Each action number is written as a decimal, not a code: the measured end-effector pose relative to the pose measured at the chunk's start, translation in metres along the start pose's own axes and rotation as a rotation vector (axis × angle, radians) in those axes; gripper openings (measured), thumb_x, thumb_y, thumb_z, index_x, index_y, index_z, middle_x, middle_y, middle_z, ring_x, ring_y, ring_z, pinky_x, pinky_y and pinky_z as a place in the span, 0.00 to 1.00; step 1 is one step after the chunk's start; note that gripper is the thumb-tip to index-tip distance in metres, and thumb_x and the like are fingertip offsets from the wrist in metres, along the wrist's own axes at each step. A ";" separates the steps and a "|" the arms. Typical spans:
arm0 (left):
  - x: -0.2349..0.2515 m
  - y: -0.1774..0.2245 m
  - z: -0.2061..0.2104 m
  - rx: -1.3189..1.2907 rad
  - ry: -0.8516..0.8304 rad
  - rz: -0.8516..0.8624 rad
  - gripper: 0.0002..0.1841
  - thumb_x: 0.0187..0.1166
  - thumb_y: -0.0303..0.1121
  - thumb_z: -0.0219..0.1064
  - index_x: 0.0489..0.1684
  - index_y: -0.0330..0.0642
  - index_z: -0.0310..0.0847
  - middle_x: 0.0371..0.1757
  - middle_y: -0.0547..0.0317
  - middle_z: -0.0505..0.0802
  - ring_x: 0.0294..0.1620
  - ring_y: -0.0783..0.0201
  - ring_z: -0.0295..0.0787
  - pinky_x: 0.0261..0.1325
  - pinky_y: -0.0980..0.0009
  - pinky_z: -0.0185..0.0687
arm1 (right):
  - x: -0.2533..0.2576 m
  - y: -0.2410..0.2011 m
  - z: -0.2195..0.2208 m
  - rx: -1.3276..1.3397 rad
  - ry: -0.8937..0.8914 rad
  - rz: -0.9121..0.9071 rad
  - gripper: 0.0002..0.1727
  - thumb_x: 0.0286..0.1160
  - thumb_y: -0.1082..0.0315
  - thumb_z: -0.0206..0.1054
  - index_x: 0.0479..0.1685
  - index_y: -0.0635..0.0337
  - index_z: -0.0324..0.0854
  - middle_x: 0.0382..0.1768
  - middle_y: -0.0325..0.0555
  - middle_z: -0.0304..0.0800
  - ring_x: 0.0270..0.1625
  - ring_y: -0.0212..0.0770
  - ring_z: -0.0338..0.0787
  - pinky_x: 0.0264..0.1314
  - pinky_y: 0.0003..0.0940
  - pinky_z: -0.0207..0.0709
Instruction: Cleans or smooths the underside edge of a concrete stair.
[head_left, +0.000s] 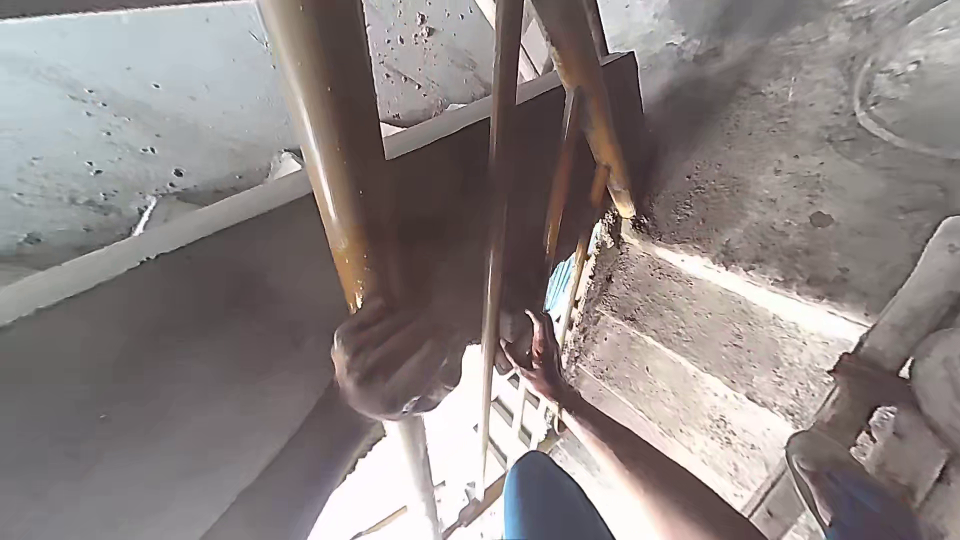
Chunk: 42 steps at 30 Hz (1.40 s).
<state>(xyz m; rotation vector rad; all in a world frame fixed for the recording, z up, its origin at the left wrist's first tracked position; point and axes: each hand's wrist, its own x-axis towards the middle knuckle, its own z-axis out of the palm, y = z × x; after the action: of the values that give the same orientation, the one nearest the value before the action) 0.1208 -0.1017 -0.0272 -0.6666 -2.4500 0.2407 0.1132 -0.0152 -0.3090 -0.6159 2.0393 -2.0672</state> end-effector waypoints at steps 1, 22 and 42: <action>0.000 -0.002 0.000 -0.002 -0.005 0.006 0.15 0.81 0.40 0.64 0.24 0.43 0.81 0.15 0.59 0.79 0.17 0.61 0.72 0.28 0.64 0.68 | 0.011 -0.003 -0.003 0.001 0.050 -0.048 0.41 0.62 0.49 0.79 0.70 0.73 0.79 0.67 0.72 0.83 0.69 0.62 0.87 0.69 0.50 0.83; -0.003 0.000 -0.002 0.036 -0.081 -0.012 0.15 0.81 0.44 0.63 0.29 0.44 0.85 0.17 0.59 0.82 0.19 0.62 0.76 0.32 0.64 0.73 | 0.061 -0.027 -0.029 0.062 0.161 0.042 0.40 0.64 0.51 0.79 0.74 0.69 0.79 0.64 0.66 0.87 0.54 0.54 0.93 0.53 0.48 0.89; -0.004 0.005 -0.003 -0.077 0.242 -0.318 0.22 0.88 0.63 0.45 0.56 0.59 0.75 0.50 0.76 0.85 0.54 0.83 0.81 0.58 0.80 0.77 | 0.024 -0.133 0.004 0.004 -0.084 -0.080 0.41 0.57 0.44 0.80 0.71 0.61 0.83 0.68 0.65 0.86 0.66 0.62 0.89 0.57 0.61 0.86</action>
<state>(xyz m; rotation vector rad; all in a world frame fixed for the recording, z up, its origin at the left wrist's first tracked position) 0.1274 -0.1001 -0.0287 -0.3084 -2.2962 -0.0576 0.1151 -0.0222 -0.1737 -0.7819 1.9946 -2.0511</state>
